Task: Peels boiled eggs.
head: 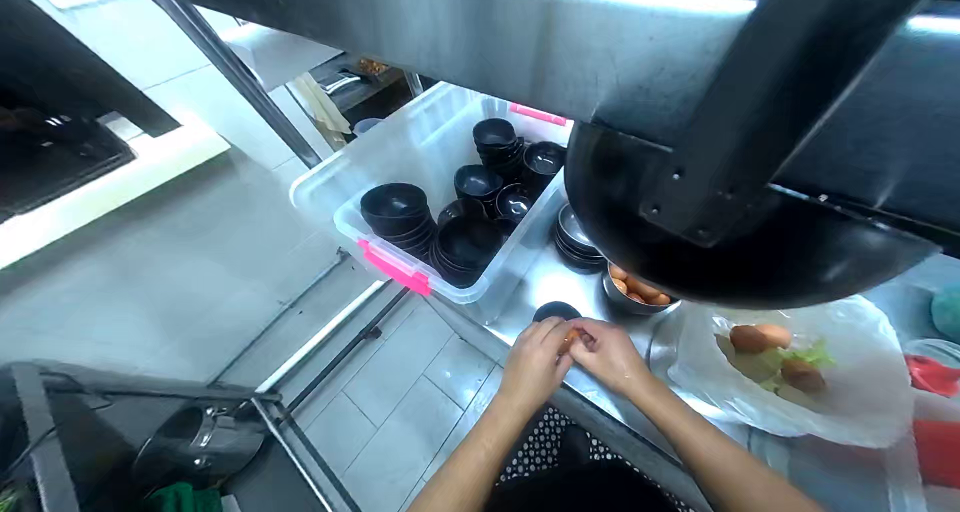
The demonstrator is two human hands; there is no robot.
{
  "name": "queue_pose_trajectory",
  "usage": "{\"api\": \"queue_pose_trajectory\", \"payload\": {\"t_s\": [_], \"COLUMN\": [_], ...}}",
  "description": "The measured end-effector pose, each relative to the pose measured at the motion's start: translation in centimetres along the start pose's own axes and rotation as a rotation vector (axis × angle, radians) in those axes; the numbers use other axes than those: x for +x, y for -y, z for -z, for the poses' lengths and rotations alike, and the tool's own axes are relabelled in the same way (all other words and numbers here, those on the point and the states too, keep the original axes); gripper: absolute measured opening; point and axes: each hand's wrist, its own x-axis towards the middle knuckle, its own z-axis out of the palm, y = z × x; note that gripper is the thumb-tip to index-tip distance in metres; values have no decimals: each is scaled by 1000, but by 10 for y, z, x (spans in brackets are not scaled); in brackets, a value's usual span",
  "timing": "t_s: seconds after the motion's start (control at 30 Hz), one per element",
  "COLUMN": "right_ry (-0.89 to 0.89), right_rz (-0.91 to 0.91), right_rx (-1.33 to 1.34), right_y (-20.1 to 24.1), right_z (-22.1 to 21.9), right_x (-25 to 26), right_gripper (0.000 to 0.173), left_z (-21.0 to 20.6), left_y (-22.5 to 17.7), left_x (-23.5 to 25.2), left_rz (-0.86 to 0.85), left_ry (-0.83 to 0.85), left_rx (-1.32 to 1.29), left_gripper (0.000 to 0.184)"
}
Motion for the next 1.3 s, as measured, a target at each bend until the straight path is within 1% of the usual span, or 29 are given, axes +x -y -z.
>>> {"api": "queue_pose_trajectory", "payload": {"t_s": [0.1,0.43,0.67,0.8,0.93,1.1,1.3], "right_ry": [8,-13,-54,-109,-98,-93,-67], "right_rz": [-1,5,27,25,-25,-34,-52], "right_rx": [-33,-89,-62,17,50,56,64], "right_y": [0,4,1,-8,-14,-21,-23], "right_z": [1,-4,-8,-12,-13,-13,-12], "right_x": [-3,-3,-3,-1,2,7,12], "right_gripper": [29,28,25,23,24,22,22], "left_z": [3,-2,-3,0,-4,-4,-8], "left_y": [-4,3,8,7,8,8,13], "left_x": [-1,-3,-6,-1,5,10,11], "left_rz": [21,13,21,99,140,215,216], "left_ry": [26,-8,-9,56,94,155,138], "left_rx": [-26,-45,-87,-125,-158,-204,-245], "left_gripper": [36,35,36,37,37,40,39]}}
